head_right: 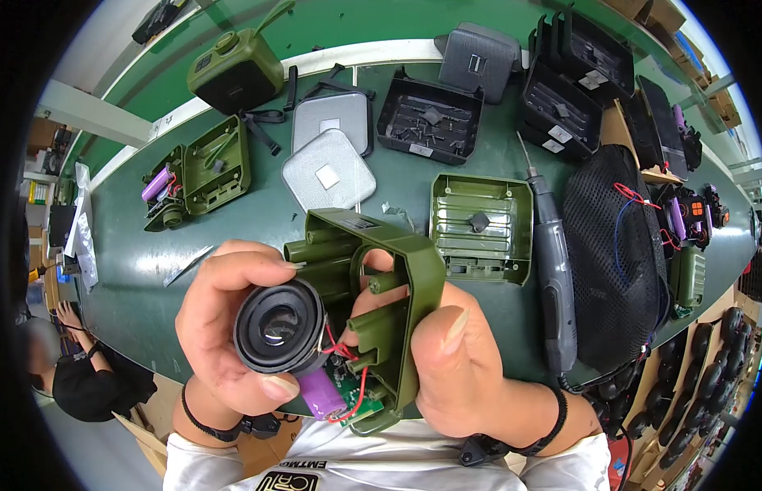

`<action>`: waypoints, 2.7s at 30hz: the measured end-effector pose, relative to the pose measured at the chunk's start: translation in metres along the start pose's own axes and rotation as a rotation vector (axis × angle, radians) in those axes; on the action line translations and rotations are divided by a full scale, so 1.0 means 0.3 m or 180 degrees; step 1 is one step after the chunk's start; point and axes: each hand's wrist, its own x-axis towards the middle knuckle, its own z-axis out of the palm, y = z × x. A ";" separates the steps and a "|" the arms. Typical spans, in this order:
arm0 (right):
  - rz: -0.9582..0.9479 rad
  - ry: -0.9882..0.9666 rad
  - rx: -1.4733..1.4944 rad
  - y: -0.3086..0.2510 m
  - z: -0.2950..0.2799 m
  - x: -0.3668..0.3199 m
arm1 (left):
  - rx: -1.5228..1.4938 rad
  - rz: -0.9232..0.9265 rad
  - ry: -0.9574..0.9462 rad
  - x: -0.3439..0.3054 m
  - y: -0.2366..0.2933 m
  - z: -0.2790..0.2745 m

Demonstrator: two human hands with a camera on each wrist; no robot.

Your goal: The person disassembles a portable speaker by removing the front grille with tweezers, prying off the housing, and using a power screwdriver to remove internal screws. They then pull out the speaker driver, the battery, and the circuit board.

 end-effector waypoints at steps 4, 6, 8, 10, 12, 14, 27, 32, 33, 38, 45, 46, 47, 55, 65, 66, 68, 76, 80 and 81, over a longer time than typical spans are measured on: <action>0.0015 0.0077 -0.0013 -0.008 0.011 0.006 | -0.0087 -0.0235 0.0056 -0.009 0.016 -0.001; -0.0029 0.0058 0.0194 0.002 0.011 0.007 | 0.0144 -0.0242 -0.0348 -0.016 0.017 -0.019; 0.0022 0.0083 0.0218 -0.002 0.011 0.001 | 0.0197 -0.0188 -0.0363 -0.013 0.011 -0.020; 0.0058 0.0105 0.0241 0.000 0.009 -0.003 | 0.0253 -0.0119 -0.0382 -0.012 0.007 -0.019; 0.0044 0.0145 0.0326 0.006 0.006 -0.005 | 0.0352 -0.0002 -0.0377 -0.012 0.004 -0.020; 0.0022 0.0175 0.0403 0.011 0.003 -0.005 | 0.0352 0.0022 -0.0411 -0.009 0.004 -0.024; -0.0119 0.0284 0.0861 0.033 -0.002 0.006 | 0.0454 -0.0113 -0.0505 -0.014 0.004 -0.020; -0.0023 0.0223 0.0399 0.022 -0.021 0.014 | 0.0752 0.0236 -0.0532 0.005 -0.002 -0.012; -0.0078 0.0083 0.0176 0.023 -0.030 0.017 | 0.0841 0.0433 -0.0573 0.013 0.006 -0.011; -0.0067 -0.0015 -0.0186 0.001 -0.051 0.025 | 0.1108 0.0797 -0.0706 0.033 0.021 -0.011; 0.0449 0.0180 0.0362 0.002 -0.009 0.025 | 0.1429 0.1014 -0.0395 0.037 0.002 -0.002; 0.0458 0.0168 0.0355 0.000 -0.012 0.028 | 0.1437 0.1009 -0.0381 0.035 0.009 -0.008; 0.0498 -0.0011 0.0474 -0.005 -0.019 0.035 | 0.1538 0.0920 -0.0501 0.036 0.020 -0.017; 0.1088 0.0033 0.0642 -0.020 0.020 0.032 | 0.1581 0.0614 -0.0733 0.034 0.028 -0.051; 0.1162 -0.0944 0.2053 0.051 -0.005 0.047 | 0.0709 -0.0403 -0.0345 0.010 0.010 -0.036; 0.1192 -0.0950 0.2035 0.050 -0.009 0.046 | 0.0709 -0.0570 -0.0289 0.006 0.008 -0.030; 0.1469 -0.0642 0.2433 0.037 0.004 0.057 | 0.0766 -0.0617 -0.0179 0.003 0.002 -0.030; 0.1459 -0.0110 0.2221 0.001 0.031 0.054 | 0.0824 0.0904 0.0257 0.012 0.044 -0.072; 0.0748 -0.0282 0.2514 0.008 0.024 0.039 | 0.0860 0.0972 -0.0148 -0.025 0.087 -0.050; 0.0309 -0.0372 0.1972 0.013 0.012 0.034 | 0.1188 0.1093 -0.0283 -0.019 0.088 -0.033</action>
